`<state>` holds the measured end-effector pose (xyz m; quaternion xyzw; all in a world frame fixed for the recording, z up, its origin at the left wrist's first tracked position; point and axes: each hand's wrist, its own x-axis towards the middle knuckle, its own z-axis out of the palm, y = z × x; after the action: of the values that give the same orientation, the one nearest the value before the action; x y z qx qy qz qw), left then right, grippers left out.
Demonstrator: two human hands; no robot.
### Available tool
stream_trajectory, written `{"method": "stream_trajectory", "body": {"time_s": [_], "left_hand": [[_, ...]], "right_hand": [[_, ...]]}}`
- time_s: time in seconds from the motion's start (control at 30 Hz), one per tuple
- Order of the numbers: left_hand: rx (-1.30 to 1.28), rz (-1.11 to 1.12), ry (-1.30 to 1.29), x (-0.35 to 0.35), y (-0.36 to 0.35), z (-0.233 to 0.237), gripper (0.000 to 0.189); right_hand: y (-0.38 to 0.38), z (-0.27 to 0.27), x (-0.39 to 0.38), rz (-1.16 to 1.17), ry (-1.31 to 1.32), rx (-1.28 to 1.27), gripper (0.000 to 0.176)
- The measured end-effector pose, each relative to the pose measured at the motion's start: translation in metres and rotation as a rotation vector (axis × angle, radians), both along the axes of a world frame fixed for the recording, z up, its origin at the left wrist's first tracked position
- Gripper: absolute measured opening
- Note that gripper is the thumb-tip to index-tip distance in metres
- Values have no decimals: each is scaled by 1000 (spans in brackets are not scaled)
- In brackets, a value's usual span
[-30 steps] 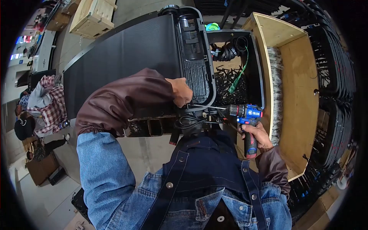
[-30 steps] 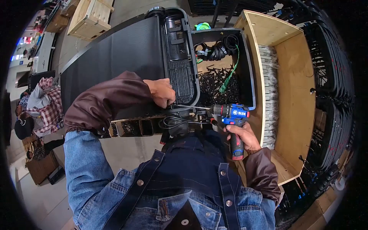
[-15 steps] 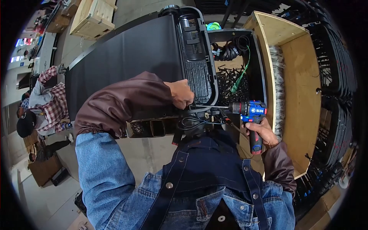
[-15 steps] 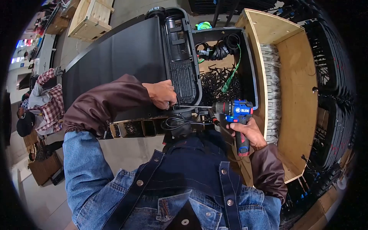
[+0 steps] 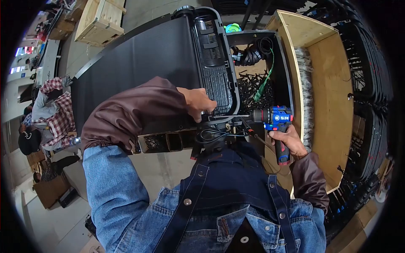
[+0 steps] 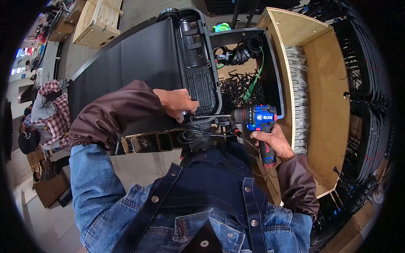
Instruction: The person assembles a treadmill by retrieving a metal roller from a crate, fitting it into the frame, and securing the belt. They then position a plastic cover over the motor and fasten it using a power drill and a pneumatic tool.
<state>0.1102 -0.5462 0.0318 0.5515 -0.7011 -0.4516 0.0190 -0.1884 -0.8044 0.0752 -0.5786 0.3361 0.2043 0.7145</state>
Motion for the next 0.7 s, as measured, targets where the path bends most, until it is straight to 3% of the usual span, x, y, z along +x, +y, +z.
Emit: {"method": "stream_trajectory", "body": {"time_s": [0.13, 0.23, 0.3, 0.43, 0.5, 0.53, 0.6, 0.7], "left_hand": [[-29, -77, -91, -2, 2, 7, 57], [-138, -64, -30, -1, 6, 10, 50], [-35, -87, -37, 0, 2, 12, 41], [47, -84, -68, -2, 0, 20, 43], [197, 219, 187, 0, 0, 32, 49], [121, 382, 306, 3, 0, 46, 50], [-263, 648, 343, 17, 10, 57, 51], [-500, 1075, 329, 23, 49, 78, 40]], "right_hand": [[-3, -1, 9, -6, 8, 35, 29], [-2, 4, 18, -38, 12, 65, 30], [0, 4, 22, -42, -5, 51, 29], [-10, 2, 29, 46, -3, 80, 28], [-9, 3, 32, 46, -2, 73, 28], [-8, 3, 32, 40, 5, 70, 27], [-12, -3, 31, 66, -13, 85, 27], [-15, -13, 30, 87, -32, 83, 28]]}}
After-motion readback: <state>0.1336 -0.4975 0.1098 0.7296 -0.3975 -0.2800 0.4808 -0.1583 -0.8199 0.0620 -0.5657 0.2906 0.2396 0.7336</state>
